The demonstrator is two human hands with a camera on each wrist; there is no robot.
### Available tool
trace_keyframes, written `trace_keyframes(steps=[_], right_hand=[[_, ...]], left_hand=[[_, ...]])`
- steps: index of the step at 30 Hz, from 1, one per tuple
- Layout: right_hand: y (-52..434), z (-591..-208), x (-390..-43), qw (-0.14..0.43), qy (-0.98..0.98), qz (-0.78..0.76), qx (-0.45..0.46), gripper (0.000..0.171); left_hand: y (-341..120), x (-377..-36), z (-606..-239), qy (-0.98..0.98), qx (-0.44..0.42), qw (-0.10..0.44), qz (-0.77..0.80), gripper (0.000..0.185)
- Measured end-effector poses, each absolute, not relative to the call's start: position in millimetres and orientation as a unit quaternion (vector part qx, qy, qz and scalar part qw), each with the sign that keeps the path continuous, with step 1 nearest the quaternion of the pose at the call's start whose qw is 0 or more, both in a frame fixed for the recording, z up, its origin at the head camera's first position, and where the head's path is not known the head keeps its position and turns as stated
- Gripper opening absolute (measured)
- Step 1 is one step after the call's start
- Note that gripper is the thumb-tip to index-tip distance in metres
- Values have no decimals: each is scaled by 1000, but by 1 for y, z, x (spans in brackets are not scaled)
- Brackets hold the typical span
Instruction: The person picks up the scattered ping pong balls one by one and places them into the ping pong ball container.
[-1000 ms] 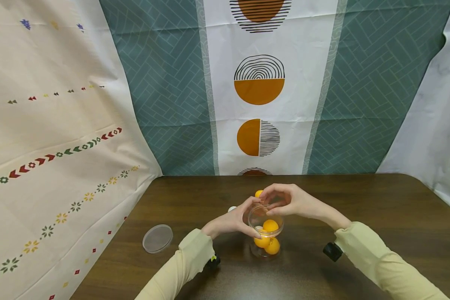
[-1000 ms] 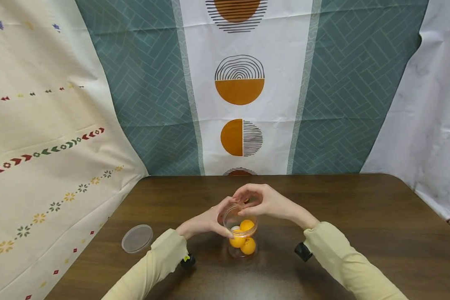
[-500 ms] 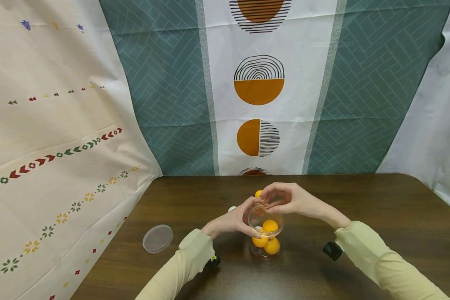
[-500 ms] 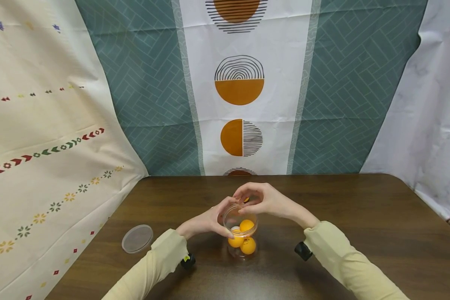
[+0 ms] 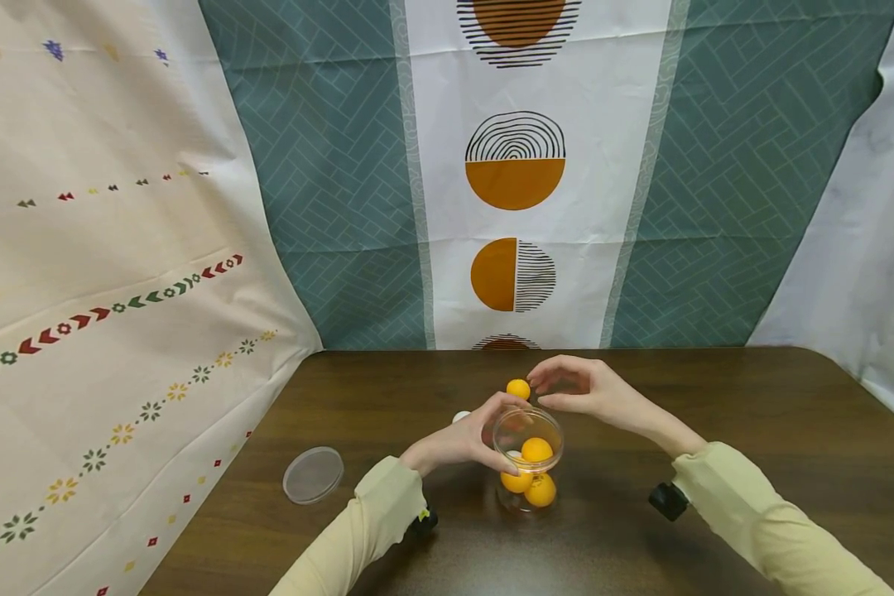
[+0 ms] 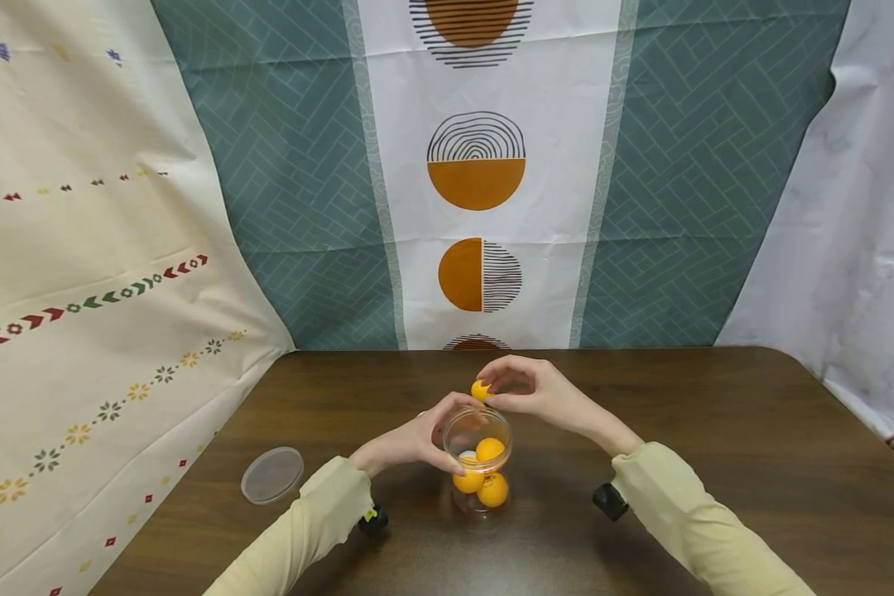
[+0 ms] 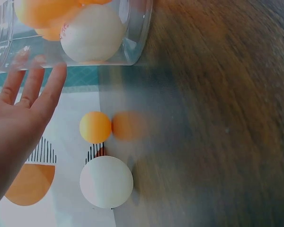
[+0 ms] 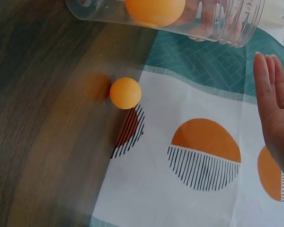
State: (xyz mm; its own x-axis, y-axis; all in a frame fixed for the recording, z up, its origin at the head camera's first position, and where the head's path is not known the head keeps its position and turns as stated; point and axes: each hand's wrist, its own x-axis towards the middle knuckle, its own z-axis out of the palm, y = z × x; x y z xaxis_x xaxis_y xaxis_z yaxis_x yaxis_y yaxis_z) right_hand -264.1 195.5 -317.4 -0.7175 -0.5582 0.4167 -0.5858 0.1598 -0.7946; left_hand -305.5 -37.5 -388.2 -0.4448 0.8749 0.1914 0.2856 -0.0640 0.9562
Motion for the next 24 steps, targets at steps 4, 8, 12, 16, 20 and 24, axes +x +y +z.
trace_keyframes(steps=[4, 8, 12, 16, 20, 24], right_hand=[[200, -320, -267, 25, -772, 521, 363, 29], [208, -333, -277, 29, -773, 521, 360, 31], [213, -337, -278, 26, -778, 517, 355, 31], [217, -340, -277, 18, -780, 518, 351, 31], [221, -345, -277, 8, -774, 526, 351, 32], [224, -352, -276, -11, -770, 533, 350, 36]], left_hand=[[-38, -306, -389, 638, 454, 260, 565, 71], [-38, -306, -390, 643, 454, 256, 561, 71], [-38, -306, -390, 646, 452, 259, 558, 71], [-38, -304, -385, 654, 447, 264, 550, 72], [-38, -301, -380, 656, 449, 267, 545, 73], [-39, -301, -382, 668, 443, 258, 539, 72]])
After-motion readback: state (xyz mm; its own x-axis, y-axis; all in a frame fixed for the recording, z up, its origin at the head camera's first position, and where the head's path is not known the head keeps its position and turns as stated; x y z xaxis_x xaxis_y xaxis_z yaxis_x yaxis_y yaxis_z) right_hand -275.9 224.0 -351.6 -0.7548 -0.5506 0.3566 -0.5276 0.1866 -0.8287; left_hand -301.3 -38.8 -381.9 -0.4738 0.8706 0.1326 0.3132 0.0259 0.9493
